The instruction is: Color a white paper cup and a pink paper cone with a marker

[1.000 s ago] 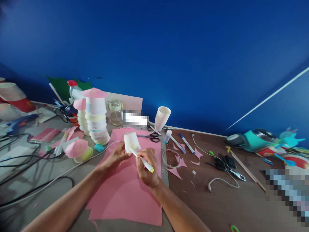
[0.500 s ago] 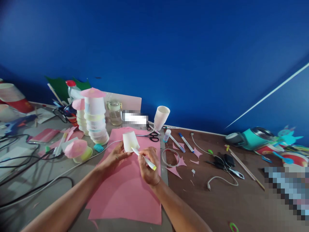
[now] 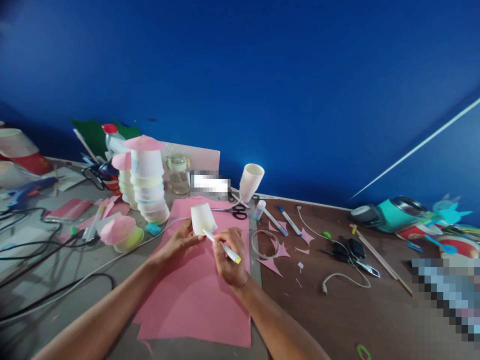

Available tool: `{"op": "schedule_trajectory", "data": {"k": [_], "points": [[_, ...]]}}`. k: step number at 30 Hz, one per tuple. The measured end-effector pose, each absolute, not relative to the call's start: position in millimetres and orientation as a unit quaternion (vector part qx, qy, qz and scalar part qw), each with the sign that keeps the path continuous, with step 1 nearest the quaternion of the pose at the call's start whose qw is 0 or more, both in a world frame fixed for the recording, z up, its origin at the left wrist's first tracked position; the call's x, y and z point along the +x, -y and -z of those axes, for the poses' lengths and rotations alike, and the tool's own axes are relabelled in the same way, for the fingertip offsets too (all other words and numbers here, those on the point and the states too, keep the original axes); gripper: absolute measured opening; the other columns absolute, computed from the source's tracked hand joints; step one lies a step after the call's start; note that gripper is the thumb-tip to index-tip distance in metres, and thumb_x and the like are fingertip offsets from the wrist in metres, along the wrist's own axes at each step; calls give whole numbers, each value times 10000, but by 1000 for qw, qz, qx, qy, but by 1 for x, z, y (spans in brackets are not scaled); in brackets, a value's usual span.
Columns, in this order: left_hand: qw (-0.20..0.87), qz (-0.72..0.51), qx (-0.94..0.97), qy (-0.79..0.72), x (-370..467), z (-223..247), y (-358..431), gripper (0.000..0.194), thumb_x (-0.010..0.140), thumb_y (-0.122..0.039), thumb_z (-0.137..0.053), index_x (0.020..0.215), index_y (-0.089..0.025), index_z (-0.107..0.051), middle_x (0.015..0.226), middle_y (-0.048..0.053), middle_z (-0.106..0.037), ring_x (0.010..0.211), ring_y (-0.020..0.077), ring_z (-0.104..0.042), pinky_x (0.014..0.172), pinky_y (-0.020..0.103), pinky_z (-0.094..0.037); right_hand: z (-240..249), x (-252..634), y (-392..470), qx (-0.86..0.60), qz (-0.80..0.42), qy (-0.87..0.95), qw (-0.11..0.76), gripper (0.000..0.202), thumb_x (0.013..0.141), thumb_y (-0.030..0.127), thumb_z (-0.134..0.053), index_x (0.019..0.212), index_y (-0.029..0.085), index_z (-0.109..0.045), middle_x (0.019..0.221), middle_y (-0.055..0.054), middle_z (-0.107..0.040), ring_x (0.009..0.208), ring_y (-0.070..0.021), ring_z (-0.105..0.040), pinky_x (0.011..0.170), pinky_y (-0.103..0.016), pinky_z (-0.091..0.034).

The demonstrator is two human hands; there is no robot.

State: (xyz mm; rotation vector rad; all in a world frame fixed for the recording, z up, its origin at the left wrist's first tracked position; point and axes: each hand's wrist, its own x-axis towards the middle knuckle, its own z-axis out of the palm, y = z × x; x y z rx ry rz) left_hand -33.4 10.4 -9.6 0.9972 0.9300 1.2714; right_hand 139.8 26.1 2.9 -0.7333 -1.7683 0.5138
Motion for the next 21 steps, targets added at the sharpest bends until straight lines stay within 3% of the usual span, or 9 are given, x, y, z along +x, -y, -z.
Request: {"op": "schedule_trajectory", "data": {"k": [13, 21], "points": [[595, -547, 413, -420, -34, 10, -10, 581, 721, -403, -813, 1208, -204, -567, 1124, 87, -638, 1017, 254, -578, 843, 333, -431, 3, 144, -31, -348, -250, 703, 568, 199, 942, 280, -488, 785, 239, -603, 700, -6, -577, 699, -190, -543, 650, -342, -442], [596, -551, 417, -409, -33, 10, -11, 539, 722, -403, -810, 1171, -209, -583, 1141, 80, -635, 1047, 260, -563, 847, 327, -425, -2, 141, -28, -330, -233, 734, 546, 186, 919, 230, -491, 763, 231, -594, 677, 6, -572, 665, -175, -526, 679, -346, -438]]}}
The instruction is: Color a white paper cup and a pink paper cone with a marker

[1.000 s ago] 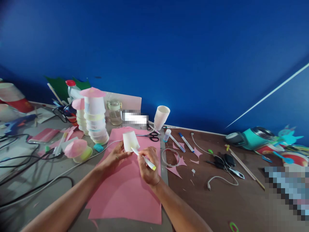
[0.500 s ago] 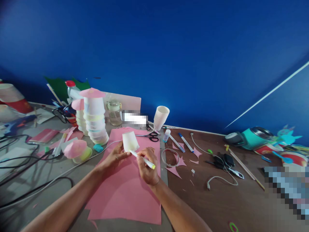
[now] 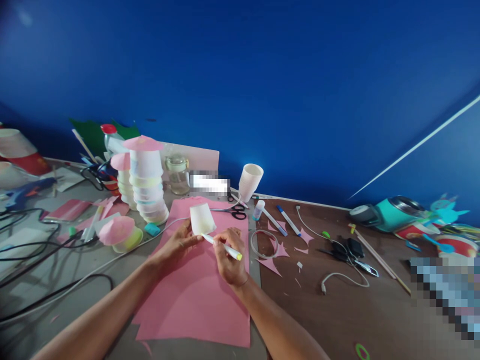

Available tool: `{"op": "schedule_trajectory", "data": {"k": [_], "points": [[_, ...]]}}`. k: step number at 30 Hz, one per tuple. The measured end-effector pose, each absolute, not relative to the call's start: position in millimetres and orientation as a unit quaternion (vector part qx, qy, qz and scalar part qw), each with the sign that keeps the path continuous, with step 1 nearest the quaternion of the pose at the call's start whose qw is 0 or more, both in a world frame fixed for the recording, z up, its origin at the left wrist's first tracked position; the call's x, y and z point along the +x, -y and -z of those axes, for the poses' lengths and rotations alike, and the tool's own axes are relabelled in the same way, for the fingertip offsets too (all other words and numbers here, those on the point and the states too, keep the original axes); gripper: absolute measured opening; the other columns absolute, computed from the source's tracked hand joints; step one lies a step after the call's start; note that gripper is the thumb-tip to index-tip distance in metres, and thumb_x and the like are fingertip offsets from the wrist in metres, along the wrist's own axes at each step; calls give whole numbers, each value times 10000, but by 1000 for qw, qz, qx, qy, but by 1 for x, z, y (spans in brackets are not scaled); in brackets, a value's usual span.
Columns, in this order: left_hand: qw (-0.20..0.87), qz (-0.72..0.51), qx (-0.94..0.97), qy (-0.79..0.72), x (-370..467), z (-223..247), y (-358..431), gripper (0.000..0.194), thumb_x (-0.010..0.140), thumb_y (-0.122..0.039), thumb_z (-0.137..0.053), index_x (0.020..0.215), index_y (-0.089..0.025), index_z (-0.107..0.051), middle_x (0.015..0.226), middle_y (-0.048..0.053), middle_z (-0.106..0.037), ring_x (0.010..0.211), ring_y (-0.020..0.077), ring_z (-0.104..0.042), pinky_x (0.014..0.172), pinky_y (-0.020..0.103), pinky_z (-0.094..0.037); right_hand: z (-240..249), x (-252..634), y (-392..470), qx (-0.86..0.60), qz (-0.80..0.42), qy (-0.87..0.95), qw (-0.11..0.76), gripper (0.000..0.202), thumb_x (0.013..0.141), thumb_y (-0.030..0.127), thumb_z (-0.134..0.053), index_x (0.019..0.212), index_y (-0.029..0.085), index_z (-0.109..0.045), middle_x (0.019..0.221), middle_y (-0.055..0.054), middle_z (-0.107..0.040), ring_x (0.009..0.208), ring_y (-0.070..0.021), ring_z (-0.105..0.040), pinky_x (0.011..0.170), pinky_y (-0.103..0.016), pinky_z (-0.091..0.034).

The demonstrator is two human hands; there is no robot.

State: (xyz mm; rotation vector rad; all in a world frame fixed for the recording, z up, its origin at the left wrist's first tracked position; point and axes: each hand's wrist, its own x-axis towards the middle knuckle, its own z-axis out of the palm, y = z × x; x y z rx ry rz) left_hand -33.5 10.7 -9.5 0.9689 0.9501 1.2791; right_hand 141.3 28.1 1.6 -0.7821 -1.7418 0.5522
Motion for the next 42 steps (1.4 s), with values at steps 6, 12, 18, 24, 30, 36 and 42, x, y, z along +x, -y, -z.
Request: {"op": "schedule_trajectory", "data": {"k": [6, 12, 18, 24, 30, 36, 42], "points": [[605, -546, 409, -410, -34, 11, -10, 564, 719, -391, -816, 1195, -209, -577, 1129, 76, -634, 1027, 243, -567, 840, 318, -421, 1, 145, -33, -352, -268, 695, 566, 212, 924, 272, -493, 750, 220, -601, 673, -1, -583, 668, -175, -536, 653, -331, -437], [607, -551, 402, -409, -33, 9, -10, 579, 717, -388, -818, 1209, -214, -569, 1115, 74, -637, 989, 231, -581, 813, 311, -422, 4, 148, -38, -376, -276, 680, 566, 223, 908, 305, -512, 731, 218, -615, 664, 7, -581, 673, -170, -533, 609, -302, -417], [607, -549, 397, -416, -33, 9, -10, 592, 704, -388, -824, 1206, -204, -569, 1112, 81, -638, 1001, 242, -576, 830, 322, -432, 4, 145, -35, -364, -279, 688, 562, 216, 909, 270, -509, 715, 218, -591, 657, 3, -568, 658, -173, -517, 619, -317, -412], [608, -549, 410, -401, -34, 9, -10, 515, 733, -363, -808, 1160, -203, -571, 1066, 65, -622, 969, 222, -568, 805, 305, -425, 2, 147, -35, -362, -295, 681, 564, 217, 900, 272, -509, 711, 216, -600, 656, 2, -562, 676, -177, -538, 631, -312, -421], [618, -546, 402, -398, -34, 11, -10, 569, 737, -353, -807, 1223, -219, -543, 1113, 68, -620, 999, 229, -571, 831, 317, -430, 1, 147, -42, -401, -317, 618, 598, 216, 854, 272, -526, 666, 202, -607, 620, 13, -566, 606, -155, -521, 574, -284, -391], [618, -549, 396, -400, -34, 10, -10, 532, 717, -355, -823, 1161, -202, -573, 1053, 62, -632, 928, 210, -579, 785, 294, -434, -2, 146, -40, -418, -342, 615, 574, 224, 829, 295, -524, 634, 202, -583, 610, 17, -550, 622, -156, -508, 598, -284, -383], [615, -557, 402, -387, -34, 12, -11, 520, 742, -334, -805, 1181, -199, -562, 1049, 62, -614, 941, 211, -567, 791, 292, -442, -4, 146, -40, -416, -350, 614, 572, 228, 813, 306, -525, 618, 203, -582, 600, 16, -547, 614, -156, -502, 594, -284, -382]]}}
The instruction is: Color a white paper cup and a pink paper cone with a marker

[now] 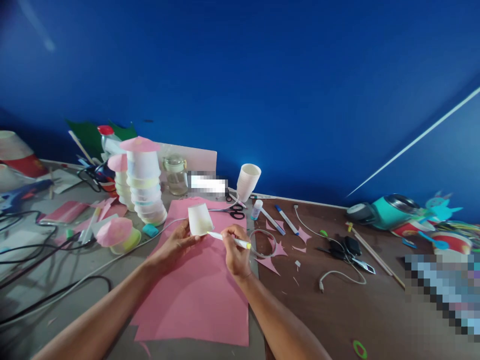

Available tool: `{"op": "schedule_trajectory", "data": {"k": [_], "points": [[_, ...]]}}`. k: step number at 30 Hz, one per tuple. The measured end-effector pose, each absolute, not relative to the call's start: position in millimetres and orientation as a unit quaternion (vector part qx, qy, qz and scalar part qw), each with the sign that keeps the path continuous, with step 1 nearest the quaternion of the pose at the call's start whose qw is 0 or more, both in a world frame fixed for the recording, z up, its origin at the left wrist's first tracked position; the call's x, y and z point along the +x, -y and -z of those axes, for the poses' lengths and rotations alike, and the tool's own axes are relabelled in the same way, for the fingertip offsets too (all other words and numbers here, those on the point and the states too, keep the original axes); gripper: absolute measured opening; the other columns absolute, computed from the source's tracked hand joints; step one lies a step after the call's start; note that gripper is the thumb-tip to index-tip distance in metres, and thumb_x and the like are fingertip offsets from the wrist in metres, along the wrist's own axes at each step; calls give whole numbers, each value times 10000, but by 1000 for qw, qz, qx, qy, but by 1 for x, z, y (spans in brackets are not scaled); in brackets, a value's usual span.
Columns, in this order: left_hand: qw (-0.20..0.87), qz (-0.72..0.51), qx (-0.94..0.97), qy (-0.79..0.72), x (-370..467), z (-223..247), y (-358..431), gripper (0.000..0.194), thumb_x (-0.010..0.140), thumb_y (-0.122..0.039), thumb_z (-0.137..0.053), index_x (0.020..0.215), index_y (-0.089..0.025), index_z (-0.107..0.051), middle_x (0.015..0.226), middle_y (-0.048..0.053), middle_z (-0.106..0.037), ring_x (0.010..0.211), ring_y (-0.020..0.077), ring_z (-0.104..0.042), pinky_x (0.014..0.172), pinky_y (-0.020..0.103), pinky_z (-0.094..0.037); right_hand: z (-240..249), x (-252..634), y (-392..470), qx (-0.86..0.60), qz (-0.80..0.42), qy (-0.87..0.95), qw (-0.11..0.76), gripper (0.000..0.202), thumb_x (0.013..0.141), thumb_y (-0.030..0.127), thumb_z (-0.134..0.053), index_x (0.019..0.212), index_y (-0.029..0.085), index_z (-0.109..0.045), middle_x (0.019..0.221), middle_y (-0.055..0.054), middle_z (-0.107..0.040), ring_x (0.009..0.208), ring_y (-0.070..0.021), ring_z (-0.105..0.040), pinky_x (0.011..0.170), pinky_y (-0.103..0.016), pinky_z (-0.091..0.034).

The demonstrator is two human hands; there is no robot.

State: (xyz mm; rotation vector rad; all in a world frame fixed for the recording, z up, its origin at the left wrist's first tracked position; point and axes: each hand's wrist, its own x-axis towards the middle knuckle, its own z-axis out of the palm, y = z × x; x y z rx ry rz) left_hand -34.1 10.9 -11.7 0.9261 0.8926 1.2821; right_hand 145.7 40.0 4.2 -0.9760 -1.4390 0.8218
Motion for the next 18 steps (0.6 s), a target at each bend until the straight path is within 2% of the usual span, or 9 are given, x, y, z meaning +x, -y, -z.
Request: {"op": "schedule_trajectory", "data": {"k": [9, 18], "points": [[615, -546, 425, -379, -35, 14, -12, 500, 777, -352, -773, 1217, -204, -587, 1138, 84, -599, 1006, 234, -541, 840, 328, -439, -6, 143, -44, -433, -354, 560, 611, 211, 810, 338, -550, 657, 197, -590, 606, 25, -535, 592, -145, -495, 575, -269, -399], [623, -550, 405, -381, -35, 14, -12, 436, 753, -352, -790, 1123, -190, -626, 1062, 72, -628, 934, 216, -552, 799, 309, -435, -6, 143, -45, -435, -354, 564, 606, 210, 810, 345, -537, 662, 201, -576, 611, 26, -520, 606, -151, -494, 585, -276, -401]]}}
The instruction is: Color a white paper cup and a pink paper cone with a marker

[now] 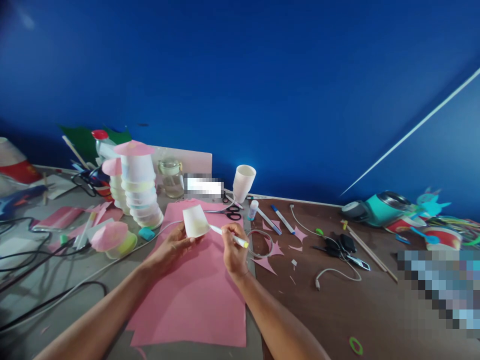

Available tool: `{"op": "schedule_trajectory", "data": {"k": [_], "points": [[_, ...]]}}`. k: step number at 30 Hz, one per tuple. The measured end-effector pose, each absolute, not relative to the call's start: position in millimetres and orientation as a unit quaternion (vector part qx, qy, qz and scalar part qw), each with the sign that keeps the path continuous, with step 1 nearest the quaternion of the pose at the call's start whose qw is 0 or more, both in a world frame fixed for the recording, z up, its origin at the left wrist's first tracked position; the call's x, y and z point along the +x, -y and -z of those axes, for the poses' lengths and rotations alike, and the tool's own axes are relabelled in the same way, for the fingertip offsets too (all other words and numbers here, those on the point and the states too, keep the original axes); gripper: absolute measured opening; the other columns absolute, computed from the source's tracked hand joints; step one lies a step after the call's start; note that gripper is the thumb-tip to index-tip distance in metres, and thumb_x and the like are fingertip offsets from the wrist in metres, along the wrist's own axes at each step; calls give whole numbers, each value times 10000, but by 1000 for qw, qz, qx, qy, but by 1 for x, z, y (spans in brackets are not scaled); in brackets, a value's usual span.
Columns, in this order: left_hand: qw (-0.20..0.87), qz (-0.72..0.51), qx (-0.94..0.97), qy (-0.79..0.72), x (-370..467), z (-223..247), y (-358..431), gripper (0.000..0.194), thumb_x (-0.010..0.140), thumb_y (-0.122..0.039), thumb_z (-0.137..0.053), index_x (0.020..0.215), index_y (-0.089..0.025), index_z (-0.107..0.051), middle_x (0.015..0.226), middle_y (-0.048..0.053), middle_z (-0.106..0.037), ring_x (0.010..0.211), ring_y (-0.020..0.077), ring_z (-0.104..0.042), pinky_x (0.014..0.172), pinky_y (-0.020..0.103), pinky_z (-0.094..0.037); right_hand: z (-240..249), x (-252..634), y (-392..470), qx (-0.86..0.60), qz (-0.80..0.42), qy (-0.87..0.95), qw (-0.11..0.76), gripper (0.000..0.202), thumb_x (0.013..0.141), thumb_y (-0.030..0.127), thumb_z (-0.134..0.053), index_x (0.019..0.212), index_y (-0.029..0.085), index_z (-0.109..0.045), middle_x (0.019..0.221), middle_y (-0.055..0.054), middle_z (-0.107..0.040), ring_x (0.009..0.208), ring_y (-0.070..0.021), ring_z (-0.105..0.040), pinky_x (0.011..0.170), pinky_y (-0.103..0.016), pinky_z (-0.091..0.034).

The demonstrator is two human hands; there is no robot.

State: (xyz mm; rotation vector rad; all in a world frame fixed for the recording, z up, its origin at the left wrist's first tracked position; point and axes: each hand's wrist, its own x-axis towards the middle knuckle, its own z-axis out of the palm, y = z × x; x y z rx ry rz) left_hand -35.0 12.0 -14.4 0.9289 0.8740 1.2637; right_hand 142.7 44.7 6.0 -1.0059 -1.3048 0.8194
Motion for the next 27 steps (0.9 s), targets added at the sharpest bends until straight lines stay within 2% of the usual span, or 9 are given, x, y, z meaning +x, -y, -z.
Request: {"op": "schedule_trajectory", "data": {"k": [16, 23, 27], "points": [[625, -554, 407, -371, -34, 10, -11, 352, 766, -334, -780, 1049, -194, -624, 985, 38, -606, 874, 181, -533, 756, 284, -429, -8, 146, -41, -426, -360, 598, 576, 237, 823, 309, -518, 614, 205, -558, 587, 25, -517, 599, -146, -496, 589, -284, -387], [627, -555, 406, -365, -33, 9, -10, 371, 772, -340, -778, 1069, -183, -620, 1014, 55, -595, 893, 180, -524, 774, 287, -435, -10, 144, -44, -425, -378, 541, 620, 239, 801, 320, -535, 593, 203, -553, 566, 25, -522, 582, -146, -500, 569, -278, -398], [622, -547, 411, -381, -34, 10, -10, 366, 764, -353, -784, 1048, -184, -627, 1008, 65, -612, 878, 188, -536, 753, 288, -424, -8, 143, -44, -423, -386, 550, 607, 248, 808, 335, -541, 599, 204, -562, 559, 21, -515, 576, -144, -483, 560, -280, -388]]}}
